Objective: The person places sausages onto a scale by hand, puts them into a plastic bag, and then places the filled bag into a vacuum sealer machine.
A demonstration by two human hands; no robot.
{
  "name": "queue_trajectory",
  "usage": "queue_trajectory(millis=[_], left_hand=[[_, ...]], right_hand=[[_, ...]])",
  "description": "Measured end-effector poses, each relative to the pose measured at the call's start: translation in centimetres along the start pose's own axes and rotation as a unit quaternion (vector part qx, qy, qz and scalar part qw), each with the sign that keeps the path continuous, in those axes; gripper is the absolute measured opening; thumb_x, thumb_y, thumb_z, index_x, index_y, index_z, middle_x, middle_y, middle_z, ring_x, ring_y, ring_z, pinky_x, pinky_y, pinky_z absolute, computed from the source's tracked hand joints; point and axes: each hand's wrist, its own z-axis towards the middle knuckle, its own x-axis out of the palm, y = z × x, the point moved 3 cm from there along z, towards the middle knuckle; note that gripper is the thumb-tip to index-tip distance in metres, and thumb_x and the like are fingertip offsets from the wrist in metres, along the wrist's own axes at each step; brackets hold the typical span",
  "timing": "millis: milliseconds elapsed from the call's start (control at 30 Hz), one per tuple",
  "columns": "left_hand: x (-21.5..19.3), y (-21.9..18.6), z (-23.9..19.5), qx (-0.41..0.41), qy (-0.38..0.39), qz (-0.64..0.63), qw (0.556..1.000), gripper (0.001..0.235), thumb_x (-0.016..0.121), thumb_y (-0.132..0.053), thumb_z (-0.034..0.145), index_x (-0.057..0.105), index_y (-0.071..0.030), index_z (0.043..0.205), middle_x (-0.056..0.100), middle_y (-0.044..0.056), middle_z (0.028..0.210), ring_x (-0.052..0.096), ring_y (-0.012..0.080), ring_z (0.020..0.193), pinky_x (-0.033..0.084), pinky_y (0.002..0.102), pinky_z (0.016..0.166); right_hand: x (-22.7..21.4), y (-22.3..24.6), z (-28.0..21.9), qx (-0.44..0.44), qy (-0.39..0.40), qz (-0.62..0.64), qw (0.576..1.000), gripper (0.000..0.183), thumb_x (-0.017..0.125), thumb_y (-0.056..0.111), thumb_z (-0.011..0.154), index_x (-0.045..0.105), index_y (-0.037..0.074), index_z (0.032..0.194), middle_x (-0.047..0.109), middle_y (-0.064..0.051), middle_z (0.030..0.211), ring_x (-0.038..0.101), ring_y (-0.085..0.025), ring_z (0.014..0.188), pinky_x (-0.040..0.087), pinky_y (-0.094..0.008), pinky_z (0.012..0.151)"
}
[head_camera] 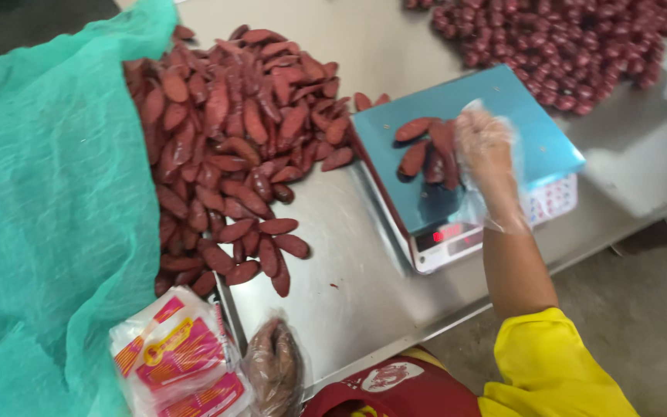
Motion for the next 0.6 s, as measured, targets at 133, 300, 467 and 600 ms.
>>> queue_trajectory(millis=[133, 300, 467, 600], left_hand=[[0.5, 0.4, 0.3, -0.039, 0.015, 0.027, 0.999, 0.034, 0.063, -0.018, 0.092, 0.07, 0.001, 0.119, 0.073, 0.023, 0.114, 0.072, 0.0338, 0.103, 0.055, 0.041, 0.093], [1.8, -0.8, -1.1, -0.069, 0.051, -0.116, 0.989, 0.034, 0.056, -0.019, 0.101, 0.063, 0.002, 0.127, 0.074, 0.019, 0.104, 0.069, 0.0257, 0.092, 0.054, 0.039, 0.084], [4.8, -3.8, -1.8, -0.154, 0.205, -0.091, 0.962, 0.042, 0.046, -0.037, 0.102, 0.063, -0.01, 0.13, 0.06, 0.005, 0.066, 0.054, 0.0176, 0.053, 0.045, 0.037, 0.047], [5.9, -6.3, -2.1, -0.051, 0.241, -0.085, 0.966, 0.042, 0.036, -0.041, 0.104, 0.059, -0.009, 0.117, 0.059, 0.001, 0.06, 0.054, 0.0132, 0.048, 0.046, 0.034, 0.043]], right_hand=[[-8.3, -4.4, -1.1, -0.163, -0.137, 0.014, 0.977, 0.013, 0.064, 0.007, 0.111, 0.072, 0.001, 0.118, 0.071, -0.01, 0.105, 0.064, -0.014, 0.097, 0.051, -0.029, 0.086], [-13.4, -3.1, -6.8, -0.094, -0.096, 0.122, 0.983, 0.011, 0.068, 0.005, 0.112, 0.072, -0.001, 0.12, 0.07, -0.005, 0.106, 0.066, -0.011, 0.092, 0.054, -0.026, 0.083], [-14.9, -0.9, -11.4, -0.018, -0.095, 0.169, 0.981, 0.016, 0.067, 0.016, 0.113, 0.072, 0.0, 0.116, 0.061, 0.0, 0.087, 0.054, -0.009, 0.075, 0.042, -0.026, 0.068], [-16.0, -0.6, -13.8, -0.038, -0.105, 0.084, 0.99, 0.03, 0.067, 0.026, 0.12, 0.072, -0.001, 0.106, 0.056, -0.001, 0.074, 0.05, -0.008, 0.068, 0.037, -0.024, 0.063]])
